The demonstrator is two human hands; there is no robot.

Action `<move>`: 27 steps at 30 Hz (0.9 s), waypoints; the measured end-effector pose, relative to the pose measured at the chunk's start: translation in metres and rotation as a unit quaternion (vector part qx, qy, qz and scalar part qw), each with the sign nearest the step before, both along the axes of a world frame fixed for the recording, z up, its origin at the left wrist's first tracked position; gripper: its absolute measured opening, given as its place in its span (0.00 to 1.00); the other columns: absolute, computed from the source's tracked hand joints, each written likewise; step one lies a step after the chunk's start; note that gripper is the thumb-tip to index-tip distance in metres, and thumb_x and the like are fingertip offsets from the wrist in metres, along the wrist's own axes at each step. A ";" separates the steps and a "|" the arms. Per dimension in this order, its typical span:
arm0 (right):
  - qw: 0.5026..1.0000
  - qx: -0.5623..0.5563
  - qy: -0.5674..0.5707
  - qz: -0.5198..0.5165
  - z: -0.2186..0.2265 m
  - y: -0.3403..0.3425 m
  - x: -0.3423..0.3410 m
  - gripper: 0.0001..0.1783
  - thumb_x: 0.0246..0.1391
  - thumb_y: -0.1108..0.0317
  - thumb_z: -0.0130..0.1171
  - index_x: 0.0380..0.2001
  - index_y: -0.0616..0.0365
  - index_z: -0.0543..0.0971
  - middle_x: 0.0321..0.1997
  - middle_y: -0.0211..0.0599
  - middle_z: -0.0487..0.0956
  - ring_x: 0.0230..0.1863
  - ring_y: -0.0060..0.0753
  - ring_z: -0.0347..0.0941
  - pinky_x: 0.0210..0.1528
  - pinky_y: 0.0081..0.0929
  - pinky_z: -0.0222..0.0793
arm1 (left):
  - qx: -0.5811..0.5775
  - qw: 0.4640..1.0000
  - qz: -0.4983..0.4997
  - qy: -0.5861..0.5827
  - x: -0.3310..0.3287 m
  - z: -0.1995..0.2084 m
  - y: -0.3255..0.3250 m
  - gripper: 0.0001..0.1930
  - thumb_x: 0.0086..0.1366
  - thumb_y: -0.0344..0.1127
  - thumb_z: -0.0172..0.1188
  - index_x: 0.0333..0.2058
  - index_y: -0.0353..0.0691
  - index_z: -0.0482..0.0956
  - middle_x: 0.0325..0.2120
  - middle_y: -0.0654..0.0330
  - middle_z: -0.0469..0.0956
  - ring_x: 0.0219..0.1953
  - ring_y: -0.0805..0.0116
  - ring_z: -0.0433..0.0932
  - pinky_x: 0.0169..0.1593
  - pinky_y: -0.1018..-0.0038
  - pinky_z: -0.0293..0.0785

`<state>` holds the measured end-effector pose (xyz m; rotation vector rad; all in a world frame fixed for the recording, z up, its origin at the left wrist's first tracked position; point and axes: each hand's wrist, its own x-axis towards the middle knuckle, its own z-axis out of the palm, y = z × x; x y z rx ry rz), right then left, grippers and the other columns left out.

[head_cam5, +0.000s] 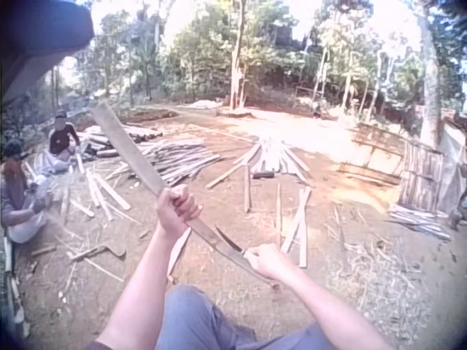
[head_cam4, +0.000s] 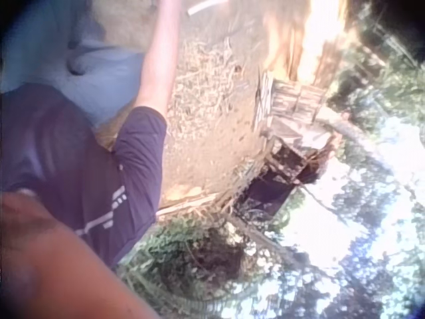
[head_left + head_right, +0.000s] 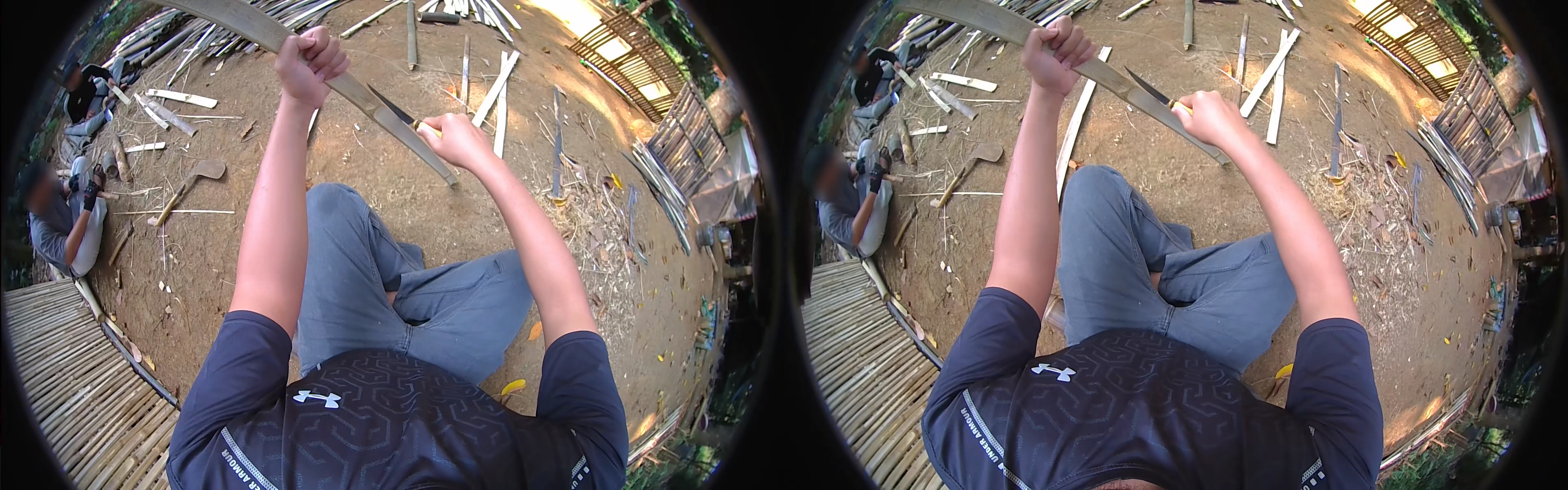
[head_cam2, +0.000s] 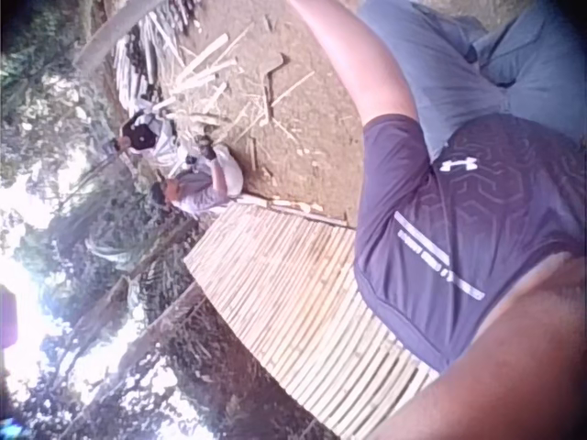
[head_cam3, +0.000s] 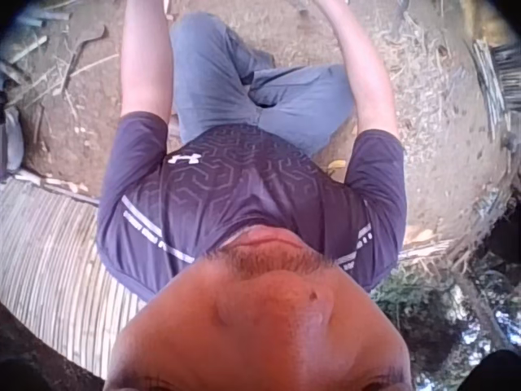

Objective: The person shaves a long bamboo strip with a knife, smoothing the surface and edges while sitting on the ground.

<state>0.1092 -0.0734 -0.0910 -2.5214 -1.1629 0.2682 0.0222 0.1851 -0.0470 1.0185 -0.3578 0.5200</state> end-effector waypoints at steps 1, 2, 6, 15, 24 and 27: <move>1.000 -0.018 -0.003 -0.012 -0.004 0.001 0.002 0.16 0.61 0.54 0.56 0.43 0.50 0.85 0.38 0.49 0.85 0.42 0.50 0.82 0.48 0.45 0.76 | -0.001 1.000 0.000 0.002 0.000 0.001 -0.002 0.15 0.61 0.42 0.40 0.17 0.50 0.52 0.10 0.71 0.49 0.13 0.78 0.46 0.20 0.76 0.47; 0.999 -0.039 -0.006 -0.028 -0.016 -0.004 0.008 0.16 0.61 0.54 0.56 0.43 0.49 0.86 0.38 0.48 0.85 0.42 0.50 0.82 0.48 0.45 0.76 | -0.006 1.000 -0.004 0.003 0.001 0.001 -0.007 0.15 0.61 0.42 0.41 0.17 0.50 0.52 0.10 0.71 0.49 0.13 0.78 0.46 0.20 0.76 0.47; 0.996 -0.080 0.022 -0.031 -0.041 -0.027 0.028 0.16 0.60 0.54 0.57 0.45 0.48 0.85 0.40 0.43 0.85 0.44 0.46 0.82 0.50 0.44 0.76 | 0.006 1.000 0.000 0.004 -0.002 0.001 -0.010 0.15 0.60 0.42 0.41 0.16 0.50 0.52 0.09 0.71 0.49 0.12 0.78 0.45 0.20 0.76 0.47; 0.999 -0.046 0.004 -0.024 0.007 -0.019 0.006 0.17 0.62 0.53 0.55 0.47 0.46 0.85 0.41 0.45 0.85 0.44 0.46 0.82 0.50 0.43 0.76 | 0.011 1.000 -0.013 -0.001 0.008 0.009 -0.016 0.15 0.61 0.42 0.43 0.17 0.50 0.52 0.09 0.72 0.49 0.12 0.79 0.46 0.20 0.78 0.48; 0.998 -0.009 0.043 -0.040 -0.033 -0.041 0.028 0.16 0.61 0.51 0.56 0.45 0.43 0.85 0.41 0.44 0.85 0.45 0.48 0.82 0.50 0.44 0.75 | 0.033 0.999 -0.027 -0.016 0.016 0.012 -0.036 0.15 0.61 0.42 0.42 0.17 0.50 0.53 0.09 0.72 0.49 0.12 0.79 0.46 0.20 0.77 0.49; 0.999 -0.018 0.032 -0.021 -0.015 -0.030 0.022 0.16 0.62 0.52 0.55 0.43 0.46 0.85 0.39 0.44 0.85 0.43 0.50 0.82 0.48 0.45 0.76 | 0.007 1.000 -0.013 0.007 0.006 0.007 -0.017 0.15 0.61 0.42 0.42 0.17 0.50 0.53 0.09 0.71 0.49 0.12 0.79 0.46 0.20 0.77 0.49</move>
